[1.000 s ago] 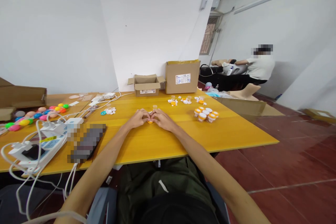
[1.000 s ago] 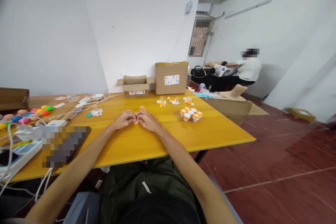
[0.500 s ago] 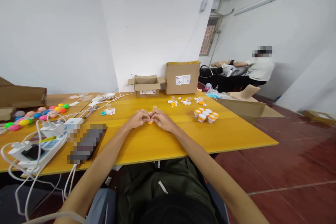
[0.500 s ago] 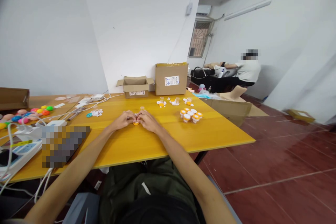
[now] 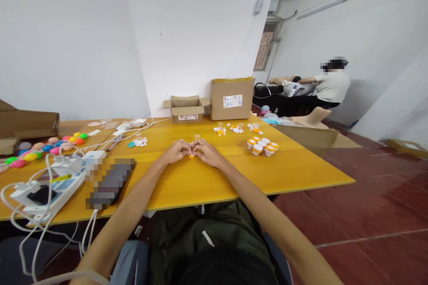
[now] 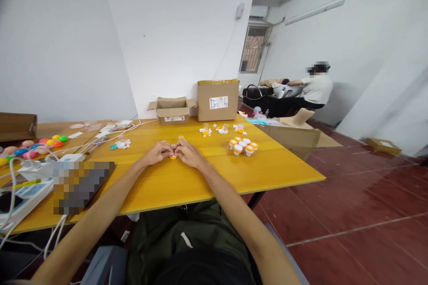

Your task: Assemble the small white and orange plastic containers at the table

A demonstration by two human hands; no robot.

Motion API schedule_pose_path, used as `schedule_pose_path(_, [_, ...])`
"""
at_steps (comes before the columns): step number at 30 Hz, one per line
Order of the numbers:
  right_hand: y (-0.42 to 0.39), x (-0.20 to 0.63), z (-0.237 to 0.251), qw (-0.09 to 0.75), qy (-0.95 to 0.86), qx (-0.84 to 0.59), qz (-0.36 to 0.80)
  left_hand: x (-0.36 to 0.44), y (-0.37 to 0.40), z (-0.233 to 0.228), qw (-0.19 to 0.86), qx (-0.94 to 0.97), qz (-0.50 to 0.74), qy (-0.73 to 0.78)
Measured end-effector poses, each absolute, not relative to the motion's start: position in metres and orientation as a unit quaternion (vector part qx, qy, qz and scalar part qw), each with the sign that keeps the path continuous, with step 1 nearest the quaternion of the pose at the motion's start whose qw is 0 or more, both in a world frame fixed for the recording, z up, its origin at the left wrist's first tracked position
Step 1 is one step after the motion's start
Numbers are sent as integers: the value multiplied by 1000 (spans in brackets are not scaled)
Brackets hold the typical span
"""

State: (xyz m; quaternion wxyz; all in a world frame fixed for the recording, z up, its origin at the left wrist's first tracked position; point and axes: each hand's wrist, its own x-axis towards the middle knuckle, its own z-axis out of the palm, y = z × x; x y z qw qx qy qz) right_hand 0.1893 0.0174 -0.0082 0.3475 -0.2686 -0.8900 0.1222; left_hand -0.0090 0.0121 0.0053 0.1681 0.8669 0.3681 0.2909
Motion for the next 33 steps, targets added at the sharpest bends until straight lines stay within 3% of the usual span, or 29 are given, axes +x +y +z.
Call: schedule_pose_path(33, [26,185,-18,370,-864,-296,172,-7,10,8,184,868,292,357])
